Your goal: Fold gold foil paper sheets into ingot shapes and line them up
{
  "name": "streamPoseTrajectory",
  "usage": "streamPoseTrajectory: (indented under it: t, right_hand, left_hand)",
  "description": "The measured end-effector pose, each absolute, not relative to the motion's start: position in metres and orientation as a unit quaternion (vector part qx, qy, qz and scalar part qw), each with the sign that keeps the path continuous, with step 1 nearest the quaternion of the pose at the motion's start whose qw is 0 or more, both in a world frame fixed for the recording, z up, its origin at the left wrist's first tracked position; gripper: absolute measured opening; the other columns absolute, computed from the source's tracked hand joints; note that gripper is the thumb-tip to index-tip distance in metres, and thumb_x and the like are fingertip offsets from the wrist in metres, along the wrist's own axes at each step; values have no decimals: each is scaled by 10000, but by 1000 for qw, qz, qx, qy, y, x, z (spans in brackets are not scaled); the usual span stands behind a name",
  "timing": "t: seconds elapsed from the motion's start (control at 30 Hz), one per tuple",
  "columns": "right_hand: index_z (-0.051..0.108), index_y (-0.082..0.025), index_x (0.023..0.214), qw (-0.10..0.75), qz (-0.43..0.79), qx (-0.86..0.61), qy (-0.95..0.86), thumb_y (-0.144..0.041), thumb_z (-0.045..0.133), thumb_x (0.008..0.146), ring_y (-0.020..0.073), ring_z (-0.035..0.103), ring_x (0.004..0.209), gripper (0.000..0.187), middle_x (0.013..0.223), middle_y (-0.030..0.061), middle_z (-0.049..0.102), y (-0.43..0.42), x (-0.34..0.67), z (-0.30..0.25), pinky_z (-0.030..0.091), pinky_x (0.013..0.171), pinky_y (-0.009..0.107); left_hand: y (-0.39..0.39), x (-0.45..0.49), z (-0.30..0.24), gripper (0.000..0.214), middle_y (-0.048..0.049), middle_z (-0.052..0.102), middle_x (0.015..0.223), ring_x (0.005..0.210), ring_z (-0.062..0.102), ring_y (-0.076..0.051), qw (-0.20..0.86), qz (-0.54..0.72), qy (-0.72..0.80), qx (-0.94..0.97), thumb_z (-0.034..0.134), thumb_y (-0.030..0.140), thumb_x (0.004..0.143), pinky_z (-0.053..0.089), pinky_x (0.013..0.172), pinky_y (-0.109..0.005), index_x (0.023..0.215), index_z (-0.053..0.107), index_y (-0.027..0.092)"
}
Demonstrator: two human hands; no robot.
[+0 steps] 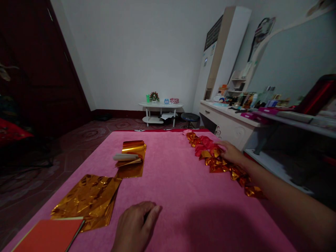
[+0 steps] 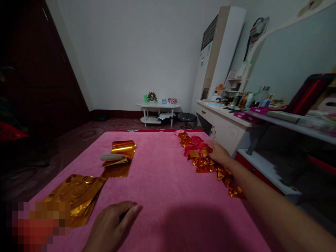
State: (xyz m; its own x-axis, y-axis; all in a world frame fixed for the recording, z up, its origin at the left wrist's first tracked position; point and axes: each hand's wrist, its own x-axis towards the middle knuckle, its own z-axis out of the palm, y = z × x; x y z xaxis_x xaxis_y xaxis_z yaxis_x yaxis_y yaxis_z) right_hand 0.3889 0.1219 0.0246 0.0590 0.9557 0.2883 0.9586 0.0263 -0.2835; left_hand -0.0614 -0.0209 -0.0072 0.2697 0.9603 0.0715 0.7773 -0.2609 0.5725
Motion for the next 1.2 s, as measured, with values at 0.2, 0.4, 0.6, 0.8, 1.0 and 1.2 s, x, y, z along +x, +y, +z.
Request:
streamPoseTrajectory:
  t: [0.2,0.4,0.6,0.8,1.0,1.2]
  right_hand:
    - [660,-206,1095,179,-29,-630,-755,-81,619,595,245,487,1180,517,1301,71,522,123,390,14,361,1015,360]
    - [677,-175,1015,176,-43,-627,-757,-53,533,633,212,529,1093,426,1175,83,566,123,396,12,396,959,303]
    - [703,-180,896,196,-49,-624,-755,-114,516,708,225,570,1010,273,1066,90,623,127,401,17,424,923,325]
    - [680,-171,936,226,-40,-637,-735,-211,532,737,225,632,878,251,957,84,683,130,406,24,488,808,326]
    - [686,-194,782,215,-17,-629,-747,-215,586,688,201,645,818,139,889,51,701,125,405,31,504,771,293]
    - [704,-224,773,204,-25,-644,-737,-233,647,669,229,630,953,119,1015,60,687,120,408,28,491,859,322]
  left_hand:
    - [-23,-62,-7,445,-8,608,613,613,577,-138,216,208,564,769,354,442,920,319,571,-220,592,514,189]
    - [-22,-61,-6,448,-7,606,613,609,573,-136,218,204,570,766,362,453,917,316,574,-224,594,523,186]
    - [-23,-61,-6,432,-10,618,630,624,583,-139,221,216,563,767,360,418,923,323,580,-223,603,533,186]
    - [-22,-62,-6,442,-11,613,624,617,581,-139,218,210,565,768,357,431,922,317,581,-230,600,537,186]
    - [-21,-62,-7,445,-3,601,615,609,570,-130,223,207,571,762,366,444,918,299,578,-234,592,516,182]
    - [-23,-63,-9,442,-4,606,629,625,574,-133,231,205,564,766,360,454,917,300,588,-236,605,519,185]
